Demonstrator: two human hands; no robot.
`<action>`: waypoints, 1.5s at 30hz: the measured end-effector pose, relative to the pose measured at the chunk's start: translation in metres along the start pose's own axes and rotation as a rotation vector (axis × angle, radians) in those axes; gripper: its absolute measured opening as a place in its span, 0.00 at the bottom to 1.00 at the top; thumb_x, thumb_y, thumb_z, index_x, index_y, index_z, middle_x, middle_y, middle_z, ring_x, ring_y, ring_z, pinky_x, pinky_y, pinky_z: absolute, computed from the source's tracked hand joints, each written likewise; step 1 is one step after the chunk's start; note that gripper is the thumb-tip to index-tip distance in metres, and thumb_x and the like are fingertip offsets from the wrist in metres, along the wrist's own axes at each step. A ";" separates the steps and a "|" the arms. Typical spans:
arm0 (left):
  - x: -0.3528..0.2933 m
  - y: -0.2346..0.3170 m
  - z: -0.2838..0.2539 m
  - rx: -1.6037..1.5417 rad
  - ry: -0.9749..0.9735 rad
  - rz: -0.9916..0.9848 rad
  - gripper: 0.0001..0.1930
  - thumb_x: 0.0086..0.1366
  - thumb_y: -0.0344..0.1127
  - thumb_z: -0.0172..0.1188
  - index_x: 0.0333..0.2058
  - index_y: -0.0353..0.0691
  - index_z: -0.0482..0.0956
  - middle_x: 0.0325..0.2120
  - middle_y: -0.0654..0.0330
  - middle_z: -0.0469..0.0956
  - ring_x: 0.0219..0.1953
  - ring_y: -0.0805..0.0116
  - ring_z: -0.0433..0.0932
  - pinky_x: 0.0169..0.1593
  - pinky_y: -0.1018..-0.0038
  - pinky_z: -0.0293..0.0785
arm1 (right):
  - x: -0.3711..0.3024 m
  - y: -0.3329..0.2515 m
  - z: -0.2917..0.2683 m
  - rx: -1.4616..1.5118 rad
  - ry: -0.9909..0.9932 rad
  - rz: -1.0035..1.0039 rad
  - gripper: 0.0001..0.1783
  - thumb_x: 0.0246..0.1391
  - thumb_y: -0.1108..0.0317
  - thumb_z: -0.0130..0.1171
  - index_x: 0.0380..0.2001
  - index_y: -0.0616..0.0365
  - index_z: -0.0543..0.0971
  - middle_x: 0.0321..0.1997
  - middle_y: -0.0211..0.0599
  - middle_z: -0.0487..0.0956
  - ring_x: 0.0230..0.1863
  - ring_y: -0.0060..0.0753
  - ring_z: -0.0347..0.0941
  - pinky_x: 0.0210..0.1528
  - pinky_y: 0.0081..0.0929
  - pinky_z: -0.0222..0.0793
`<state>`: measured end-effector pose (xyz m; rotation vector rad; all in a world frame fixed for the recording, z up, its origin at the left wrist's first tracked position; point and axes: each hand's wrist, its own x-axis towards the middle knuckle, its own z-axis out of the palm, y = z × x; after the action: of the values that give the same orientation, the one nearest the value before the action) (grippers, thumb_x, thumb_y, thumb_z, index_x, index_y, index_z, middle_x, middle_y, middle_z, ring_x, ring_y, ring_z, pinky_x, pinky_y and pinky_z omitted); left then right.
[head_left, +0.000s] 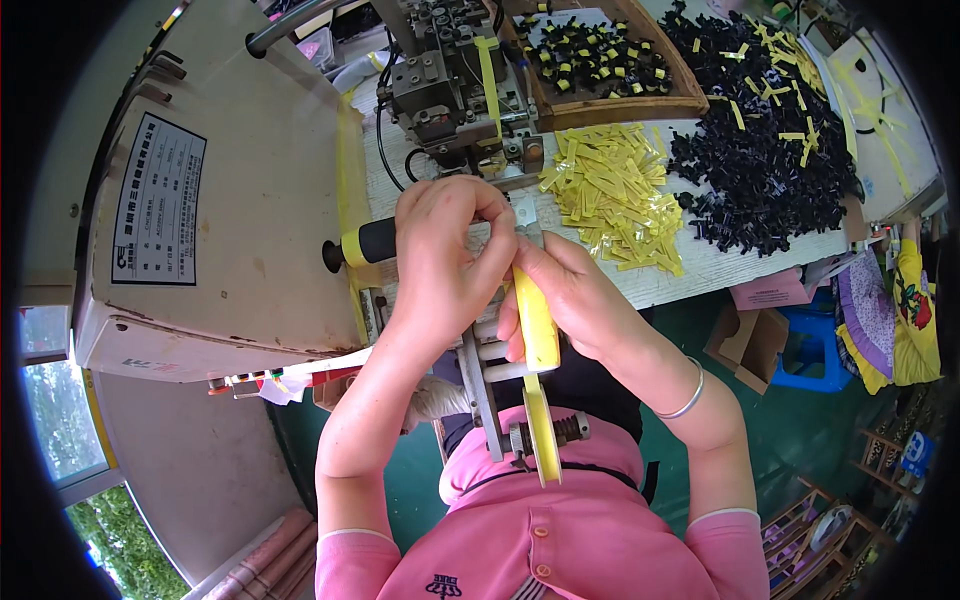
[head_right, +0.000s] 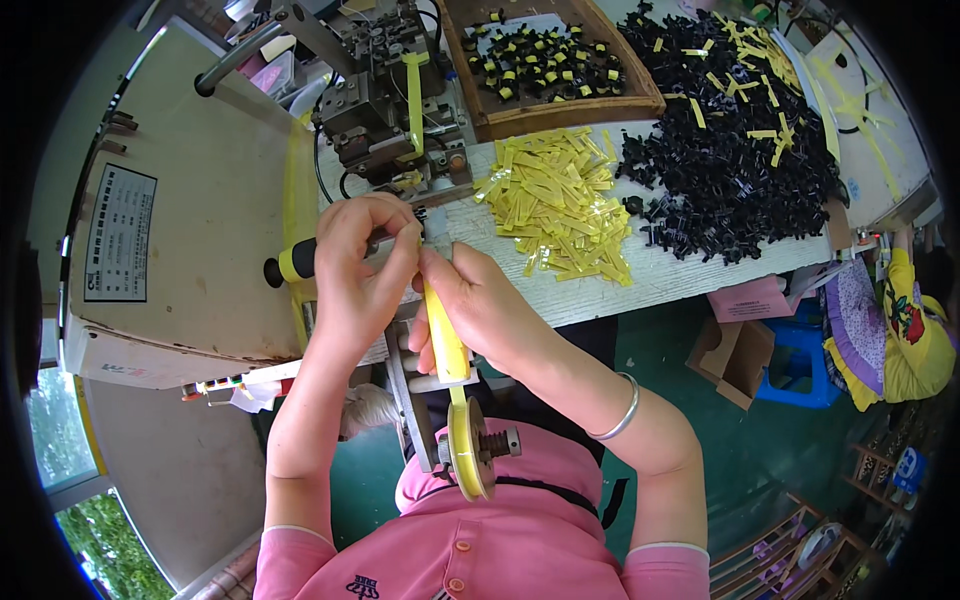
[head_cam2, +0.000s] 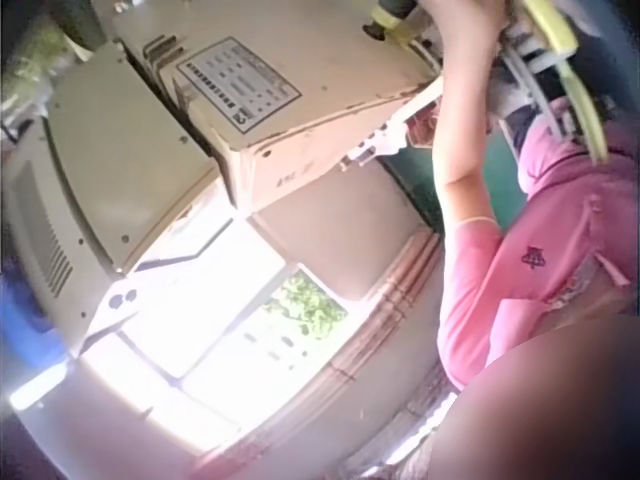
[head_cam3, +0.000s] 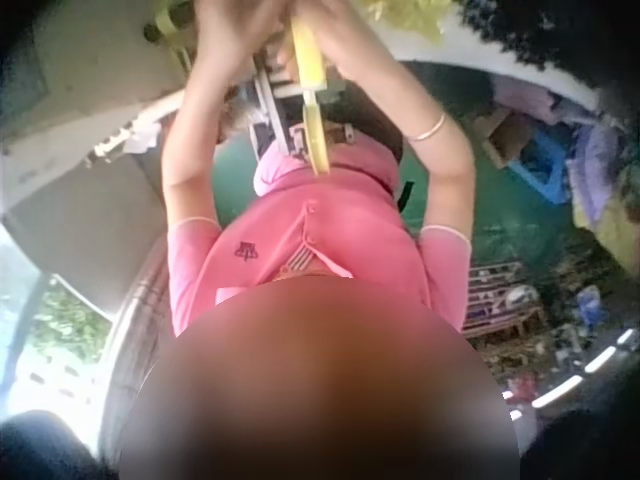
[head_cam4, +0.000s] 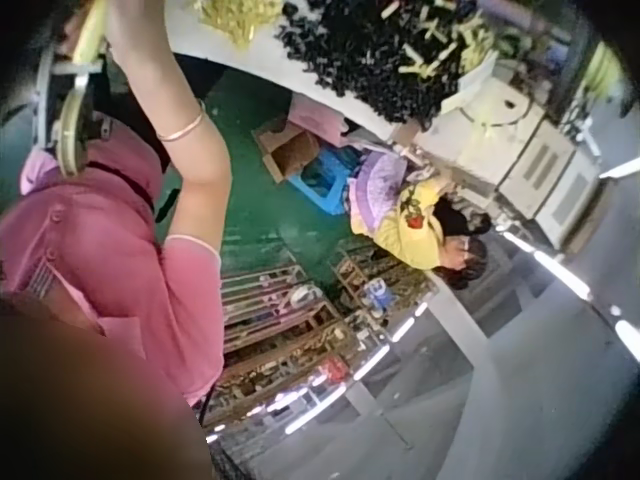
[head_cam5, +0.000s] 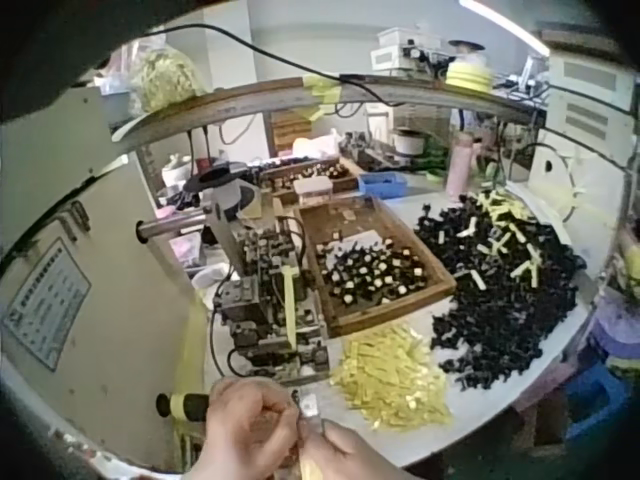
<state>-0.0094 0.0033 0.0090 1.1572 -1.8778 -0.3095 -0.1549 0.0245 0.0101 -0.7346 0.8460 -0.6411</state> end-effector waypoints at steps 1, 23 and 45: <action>0.000 0.001 0.000 -0.001 -0.003 0.002 0.07 0.46 0.25 0.58 0.24 0.40 0.69 0.22 0.61 0.72 0.29 0.60 0.71 0.41 0.67 0.60 | 0.000 -0.002 0.000 0.036 -0.028 0.013 0.18 0.63 0.55 0.40 0.33 0.62 0.64 0.17 0.44 0.74 0.14 0.37 0.73 0.15 0.27 0.70; -0.005 0.011 -0.026 0.111 -0.009 -0.030 0.13 0.49 0.31 0.63 0.34 0.38 0.74 0.29 0.58 0.74 0.35 0.59 0.72 0.42 0.66 0.63 | -0.021 -0.008 -0.057 -0.615 0.144 -0.299 0.12 0.60 0.64 0.49 0.40 0.62 0.71 0.22 0.31 0.72 0.18 0.19 0.67 0.20 0.19 0.62; -0.010 0.004 -0.013 0.368 -0.197 0.027 0.23 0.45 0.35 0.64 0.43 0.41 0.72 0.37 0.59 0.74 0.44 0.59 0.69 0.50 0.63 0.58 | 0.000 -0.024 -0.013 -1.943 0.265 -0.626 0.05 0.43 0.75 0.51 0.27 0.62 0.68 0.21 0.42 0.74 0.22 0.41 0.75 0.23 0.31 0.71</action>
<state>-0.0001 0.0169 0.0133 1.3831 -2.1843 -0.0628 -0.1706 0.0059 0.0230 -2.7796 1.3825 -0.2528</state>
